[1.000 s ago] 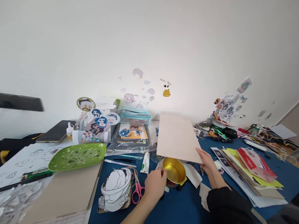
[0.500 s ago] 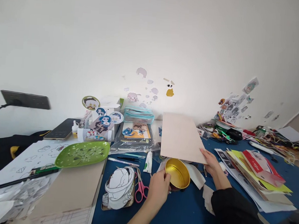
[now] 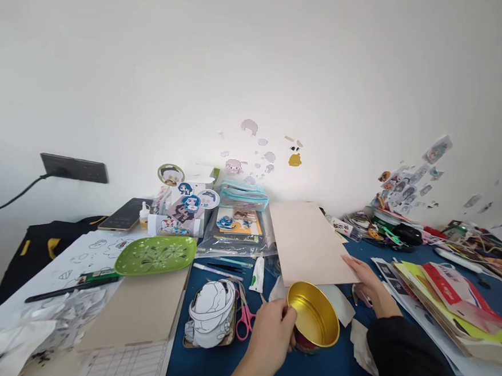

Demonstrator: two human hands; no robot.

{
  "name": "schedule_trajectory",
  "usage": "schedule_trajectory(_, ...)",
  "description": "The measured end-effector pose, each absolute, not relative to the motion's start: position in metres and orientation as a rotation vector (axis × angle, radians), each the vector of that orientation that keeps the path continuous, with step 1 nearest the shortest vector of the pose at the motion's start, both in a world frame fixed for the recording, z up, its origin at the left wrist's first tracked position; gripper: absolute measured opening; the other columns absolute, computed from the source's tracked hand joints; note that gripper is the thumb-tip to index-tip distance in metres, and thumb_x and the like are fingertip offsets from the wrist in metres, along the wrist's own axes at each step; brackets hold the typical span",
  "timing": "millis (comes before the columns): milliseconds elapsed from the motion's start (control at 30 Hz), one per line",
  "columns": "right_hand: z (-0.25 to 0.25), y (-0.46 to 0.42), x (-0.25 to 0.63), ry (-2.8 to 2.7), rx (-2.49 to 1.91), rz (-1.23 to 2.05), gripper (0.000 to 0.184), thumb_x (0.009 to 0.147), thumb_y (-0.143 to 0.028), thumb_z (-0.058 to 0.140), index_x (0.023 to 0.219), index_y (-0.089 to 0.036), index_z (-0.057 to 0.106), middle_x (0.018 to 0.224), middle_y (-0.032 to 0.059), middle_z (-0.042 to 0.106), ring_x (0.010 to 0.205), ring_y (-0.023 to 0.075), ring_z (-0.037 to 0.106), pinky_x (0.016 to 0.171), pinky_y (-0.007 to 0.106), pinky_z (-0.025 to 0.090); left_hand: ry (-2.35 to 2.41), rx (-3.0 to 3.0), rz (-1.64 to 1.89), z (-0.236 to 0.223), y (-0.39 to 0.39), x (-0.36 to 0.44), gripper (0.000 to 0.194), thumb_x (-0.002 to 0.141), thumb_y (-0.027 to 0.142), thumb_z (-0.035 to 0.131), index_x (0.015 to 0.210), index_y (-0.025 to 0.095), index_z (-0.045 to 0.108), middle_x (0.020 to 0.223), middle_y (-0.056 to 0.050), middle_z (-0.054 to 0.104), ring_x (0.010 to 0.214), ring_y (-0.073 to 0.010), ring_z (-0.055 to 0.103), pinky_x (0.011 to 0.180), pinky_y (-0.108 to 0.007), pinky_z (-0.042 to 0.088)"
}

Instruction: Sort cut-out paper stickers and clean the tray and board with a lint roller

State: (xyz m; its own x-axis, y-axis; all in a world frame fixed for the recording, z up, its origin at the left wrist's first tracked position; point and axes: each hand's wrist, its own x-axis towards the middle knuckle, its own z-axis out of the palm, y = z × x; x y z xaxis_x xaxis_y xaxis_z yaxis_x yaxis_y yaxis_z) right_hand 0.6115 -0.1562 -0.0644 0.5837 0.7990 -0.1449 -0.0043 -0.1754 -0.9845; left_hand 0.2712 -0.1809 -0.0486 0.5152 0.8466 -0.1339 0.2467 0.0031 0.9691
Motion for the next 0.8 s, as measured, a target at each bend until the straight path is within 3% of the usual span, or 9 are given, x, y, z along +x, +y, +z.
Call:
schedule_trajectory(200, -0.064, -0.157, 0.62, -0.679, -1.632, 0.832, 0.018, 0.064, -0.029, 0.074, 0.077, -0.017, 0.071, 0.08, 0.0067, 0.073, 0.065, 0.022, 0.066, 0.052, 0.028, 0.052, 0.957, 1.474, 0.578, -0.043, -0.187, 0.268, 0.023, 0.081, 0.019, 0.035, 0.06, 0.02, 0.043, 0.041, 0.004, 0.049, 0.033, -0.0103, 0.044, 0.037, -0.02, 0.032)
schedule_trajectory(567, -0.073, -0.138, 0.602, -0.645, -1.576, 0.936, 0.017, 0.071, -0.028, 0.073, 0.083, -0.016, 0.071, 0.078, 0.0062, 0.073, 0.061, 0.0165, 0.065, 0.053, 0.024, 0.05, 0.97, 1.446, 0.552, -0.047, -0.184, 0.268, 0.022, 0.081, 0.017, 0.035, 0.06, 0.02, 0.043, 0.041, 0.004, 0.048, 0.034, -0.0094, 0.043, 0.036, -0.019, 0.029)
schedule_trajectory(800, -0.074, -0.139, 0.592, -0.678, -1.58, 0.97, 0.023, 0.07, -0.028, 0.074, 0.088, -0.015, 0.07, 0.08, 0.0068, 0.074, 0.063, 0.0182, 0.067, 0.054, 0.024, 0.051, 0.968, 1.423, 0.537, -0.048, -0.183, 0.268, 0.022, 0.082, 0.019, 0.036, 0.061, 0.02, 0.042, 0.042, 0.005, 0.047, 0.034, -0.0092, 0.042, 0.035, -0.019, 0.028)
